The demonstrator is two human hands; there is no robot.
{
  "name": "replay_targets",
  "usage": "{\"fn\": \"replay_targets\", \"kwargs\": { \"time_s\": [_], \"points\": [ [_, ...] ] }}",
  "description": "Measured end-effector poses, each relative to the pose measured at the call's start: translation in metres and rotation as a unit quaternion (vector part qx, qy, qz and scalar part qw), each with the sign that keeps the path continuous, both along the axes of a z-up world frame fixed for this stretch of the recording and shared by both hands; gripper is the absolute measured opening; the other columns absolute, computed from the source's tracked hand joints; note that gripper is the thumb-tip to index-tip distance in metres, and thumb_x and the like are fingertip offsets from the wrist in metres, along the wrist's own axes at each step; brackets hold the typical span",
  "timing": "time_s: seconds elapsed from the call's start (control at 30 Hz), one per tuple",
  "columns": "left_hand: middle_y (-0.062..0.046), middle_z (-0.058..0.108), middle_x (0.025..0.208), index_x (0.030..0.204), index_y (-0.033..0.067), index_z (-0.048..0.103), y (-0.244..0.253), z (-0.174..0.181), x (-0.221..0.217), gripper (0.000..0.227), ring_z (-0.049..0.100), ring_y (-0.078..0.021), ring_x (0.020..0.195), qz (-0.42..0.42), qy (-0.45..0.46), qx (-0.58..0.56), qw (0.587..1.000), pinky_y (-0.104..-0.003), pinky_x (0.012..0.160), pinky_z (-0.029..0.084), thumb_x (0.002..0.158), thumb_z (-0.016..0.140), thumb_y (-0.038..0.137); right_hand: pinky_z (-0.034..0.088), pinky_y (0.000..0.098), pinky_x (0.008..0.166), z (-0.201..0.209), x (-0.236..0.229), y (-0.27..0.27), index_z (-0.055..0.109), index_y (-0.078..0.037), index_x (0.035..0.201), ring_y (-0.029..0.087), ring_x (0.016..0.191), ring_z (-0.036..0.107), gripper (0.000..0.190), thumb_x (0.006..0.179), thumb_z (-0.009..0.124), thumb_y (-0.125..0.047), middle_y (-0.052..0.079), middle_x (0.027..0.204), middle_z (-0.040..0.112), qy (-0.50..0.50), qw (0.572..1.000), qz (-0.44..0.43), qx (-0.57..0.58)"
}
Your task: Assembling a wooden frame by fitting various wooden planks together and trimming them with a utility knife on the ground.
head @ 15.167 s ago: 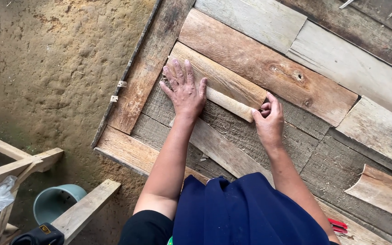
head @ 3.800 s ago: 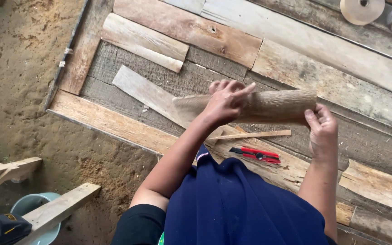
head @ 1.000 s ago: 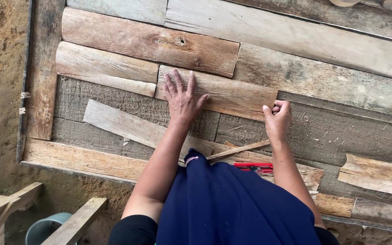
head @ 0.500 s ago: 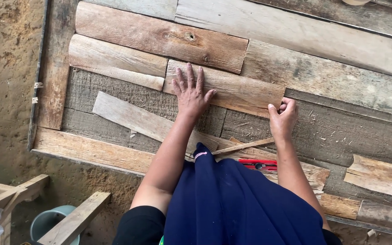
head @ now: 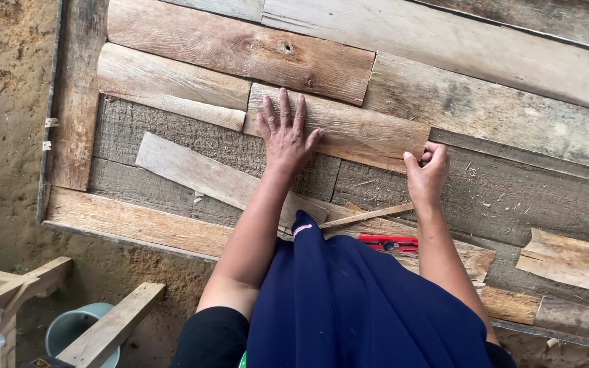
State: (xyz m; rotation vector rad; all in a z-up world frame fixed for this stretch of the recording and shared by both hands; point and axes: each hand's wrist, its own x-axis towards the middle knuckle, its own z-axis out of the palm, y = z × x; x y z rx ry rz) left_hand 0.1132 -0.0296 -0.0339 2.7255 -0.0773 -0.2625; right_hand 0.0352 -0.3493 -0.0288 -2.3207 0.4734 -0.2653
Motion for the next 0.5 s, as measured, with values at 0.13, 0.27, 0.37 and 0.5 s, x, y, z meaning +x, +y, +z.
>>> {"fn": "replay_targets", "kwargs": {
  "time_s": [0.13,0.27,0.37,0.5],
  "points": [
    [-0.014,-0.003,0.172,0.167,0.0265,0.016,0.0011,0.0055,0.0019,0.086,-0.011,-0.0501,0.154,-0.001,0.004,0.011,1.0,-0.07,0.121,0.001,0.1,0.049,0.069,0.051,0.0434,0.074,0.0007,0.0009,-0.0001,0.06,-0.002,0.116,0.036,0.086,0.056,0.046,0.08,0.087,-0.014,0.016,0.091,0.054,0.008,1.0,0.005,-0.009],
    [-0.016,-0.002,0.172,0.167,0.0245,0.018,0.0027,0.0059,0.0007,0.086,-0.011,-0.0508,0.153,-0.001,0.007,0.02,1.0,-0.071,0.121,0.0,0.1,0.05,0.069,0.049,0.0439,0.074,-0.0002,-0.0001,0.0022,0.059,-0.002,0.116,0.035,0.086,0.056,0.046,0.081,0.086,-0.014,0.016,0.09,0.054,0.005,1.0,0.001,-0.004],
    [-0.015,-0.002,0.172,0.167,0.0248,0.018,0.0025,0.0048,0.0014,0.087,-0.011,-0.0511,0.153,-0.001,0.005,0.015,1.0,-0.071,0.121,0.0,0.1,0.051,0.07,0.047,0.0363,0.072,-0.004,0.0025,0.0013,0.058,-0.004,0.117,0.026,0.084,0.053,0.046,0.081,0.086,-0.012,0.011,0.089,0.053,0.014,0.998,-0.028,0.057],
    [-0.015,-0.003,0.172,0.167,0.0265,0.015,0.0011,0.0079,0.0,0.086,-0.011,-0.0508,0.154,0.0,0.004,0.02,1.0,-0.071,0.121,0.001,0.101,0.048,0.071,0.044,0.0258,0.069,-0.0093,0.0047,-0.0045,0.057,-0.008,0.117,0.014,0.079,0.05,0.049,0.078,0.087,-0.009,0.002,0.088,0.05,0.025,0.987,-0.076,0.141]
  ]
}}
